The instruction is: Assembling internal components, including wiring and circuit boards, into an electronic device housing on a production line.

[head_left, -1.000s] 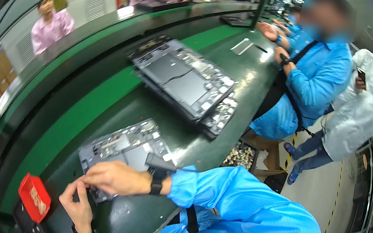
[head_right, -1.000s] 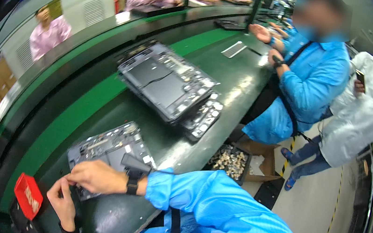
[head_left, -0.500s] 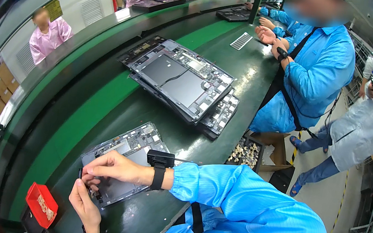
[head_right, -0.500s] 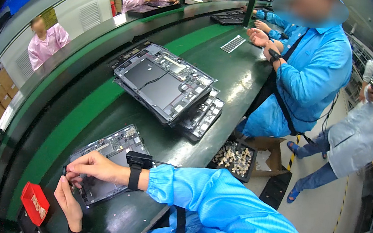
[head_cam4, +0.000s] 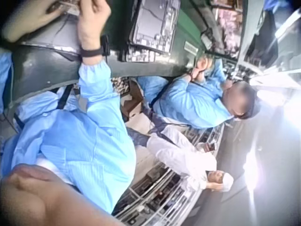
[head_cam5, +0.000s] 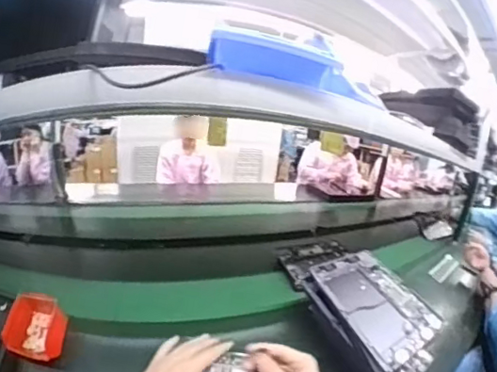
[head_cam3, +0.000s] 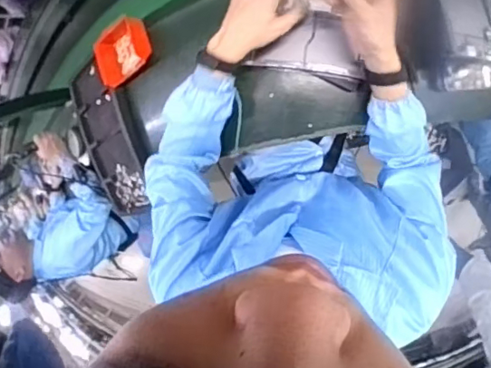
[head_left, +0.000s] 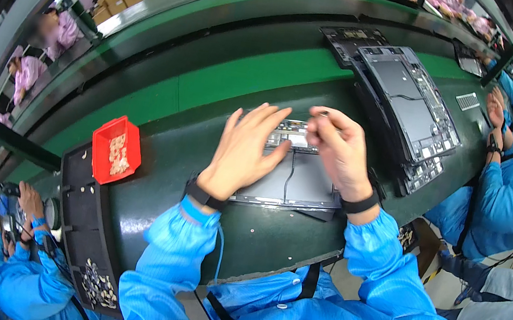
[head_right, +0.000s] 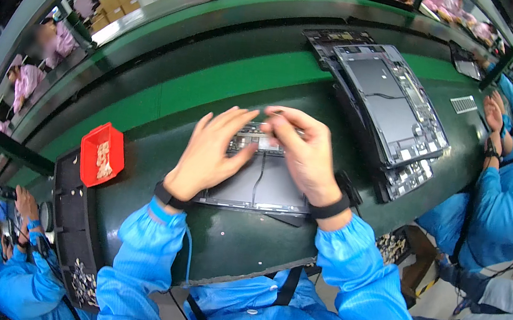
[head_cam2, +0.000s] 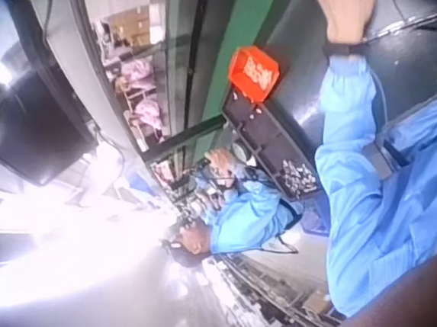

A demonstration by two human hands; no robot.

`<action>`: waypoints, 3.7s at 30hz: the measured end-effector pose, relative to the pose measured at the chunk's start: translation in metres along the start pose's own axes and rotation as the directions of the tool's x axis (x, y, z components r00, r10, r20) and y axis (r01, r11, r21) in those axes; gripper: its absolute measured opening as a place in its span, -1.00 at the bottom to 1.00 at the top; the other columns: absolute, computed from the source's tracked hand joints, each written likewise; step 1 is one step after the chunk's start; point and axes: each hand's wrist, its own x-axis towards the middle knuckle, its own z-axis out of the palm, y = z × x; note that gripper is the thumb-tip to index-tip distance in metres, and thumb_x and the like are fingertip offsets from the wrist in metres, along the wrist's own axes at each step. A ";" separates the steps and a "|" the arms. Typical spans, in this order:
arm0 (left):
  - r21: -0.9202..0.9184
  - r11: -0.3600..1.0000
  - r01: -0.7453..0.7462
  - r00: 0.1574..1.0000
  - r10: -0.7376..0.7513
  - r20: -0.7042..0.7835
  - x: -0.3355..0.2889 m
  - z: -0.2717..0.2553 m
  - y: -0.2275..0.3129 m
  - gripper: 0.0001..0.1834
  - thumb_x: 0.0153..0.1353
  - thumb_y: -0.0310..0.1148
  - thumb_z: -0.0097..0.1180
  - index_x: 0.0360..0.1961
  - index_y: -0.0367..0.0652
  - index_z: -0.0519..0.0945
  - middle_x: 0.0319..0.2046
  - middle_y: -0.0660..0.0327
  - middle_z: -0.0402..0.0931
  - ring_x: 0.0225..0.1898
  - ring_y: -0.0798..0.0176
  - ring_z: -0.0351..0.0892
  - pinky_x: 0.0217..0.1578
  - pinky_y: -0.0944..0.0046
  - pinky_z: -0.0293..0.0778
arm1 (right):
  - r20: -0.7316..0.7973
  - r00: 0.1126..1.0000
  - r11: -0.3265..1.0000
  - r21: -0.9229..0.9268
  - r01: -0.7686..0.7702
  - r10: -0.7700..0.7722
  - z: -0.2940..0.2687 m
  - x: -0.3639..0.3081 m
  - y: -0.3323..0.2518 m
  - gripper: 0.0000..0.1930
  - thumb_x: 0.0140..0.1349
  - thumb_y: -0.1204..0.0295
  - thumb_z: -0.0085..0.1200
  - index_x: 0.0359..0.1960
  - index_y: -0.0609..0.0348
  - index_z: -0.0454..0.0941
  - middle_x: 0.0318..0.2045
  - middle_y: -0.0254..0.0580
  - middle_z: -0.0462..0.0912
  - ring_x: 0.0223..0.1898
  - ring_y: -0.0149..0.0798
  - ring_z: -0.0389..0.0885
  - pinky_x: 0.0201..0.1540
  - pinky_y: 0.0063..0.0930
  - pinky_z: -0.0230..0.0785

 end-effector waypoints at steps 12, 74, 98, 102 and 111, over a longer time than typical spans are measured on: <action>-0.097 0.965 0.242 0.847 -0.161 0.507 -0.058 -0.034 0.020 -0.43 0.12 0.09 0.37 0.01 -0.05 0.61 -0.24 0.16 0.64 -0.13 0.02 0.62 0.04 0.03 0.38 | -0.348 0.915 0.842 -0.413 -0.346 0.206 -0.021 -0.123 -0.047 -0.83 0.37 0.52 0.25 -0.07 0.35 0.64 -0.43 -0.19 0.75 -0.60 -0.61 0.42 -0.55 -0.73 0.19; -0.140 0.990 0.004 0.986 0.019 0.164 -0.074 0.015 0.045 -0.62 0.16 -0.37 0.30 0.05 0.10 0.73 0.24 -0.02 0.52 0.06 0.00 0.61 0.05 0.05 0.56 | -0.195 0.885 0.496 -0.768 -0.406 0.422 -0.006 -0.061 -0.031 -0.83 0.36 0.43 0.27 -0.25 0.35 0.68 -0.54 -0.29 0.73 -0.60 -0.58 0.58 -0.59 -0.71 0.35; -0.131 0.991 -0.023 0.990 0.041 0.134 -0.075 0.017 0.043 -0.61 0.12 -0.36 0.34 0.03 0.10 0.78 0.25 -0.02 0.53 0.06 0.05 0.61 0.04 0.10 0.57 | -0.214 0.894 0.452 -0.802 -0.391 0.394 0.000 -0.065 -0.027 -0.82 0.34 0.45 0.25 -0.28 0.39 0.67 -0.54 -0.22 0.75 -0.58 -0.53 0.63 -0.50 -0.62 0.42; -0.133 0.991 -0.022 0.991 0.039 0.131 -0.075 0.017 0.043 -0.60 0.12 -0.35 0.35 0.03 0.10 0.78 0.25 -0.02 0.53 0.07 0.05 0.61 0.04 0.10 0.56 | -0.188 0.887 0.456 -0.802 -0.386 0.421 -0.001 -0.062 -0.028 -0.83 0.35 0.46 0.23 -0.28 0.39 0.67 -0.54 -0.23 0.75 -0.58 -0.52 0.63 -0.50 -0.62 0.42; -0.100 0.995 -0.030 0.990 0.043 0.134 -0.075 0.016 0.044 -0.53 0.13 -0.35 0.34 0.12 0.12 0.72 0.23 0.02 0.52 0.04 0.06 0.60 0.03 0.09 0.56 | -0.183 0.875 0.428 -0.816 -0.390 0.447 -0.003 -0.060 -0.028 -0.84 0.36 0.46 0.22 -0.27 0.36 0.67 -0.56 -0.24 0.74 -0.61 -0.50 0.62 -0.51 -0.60 0.41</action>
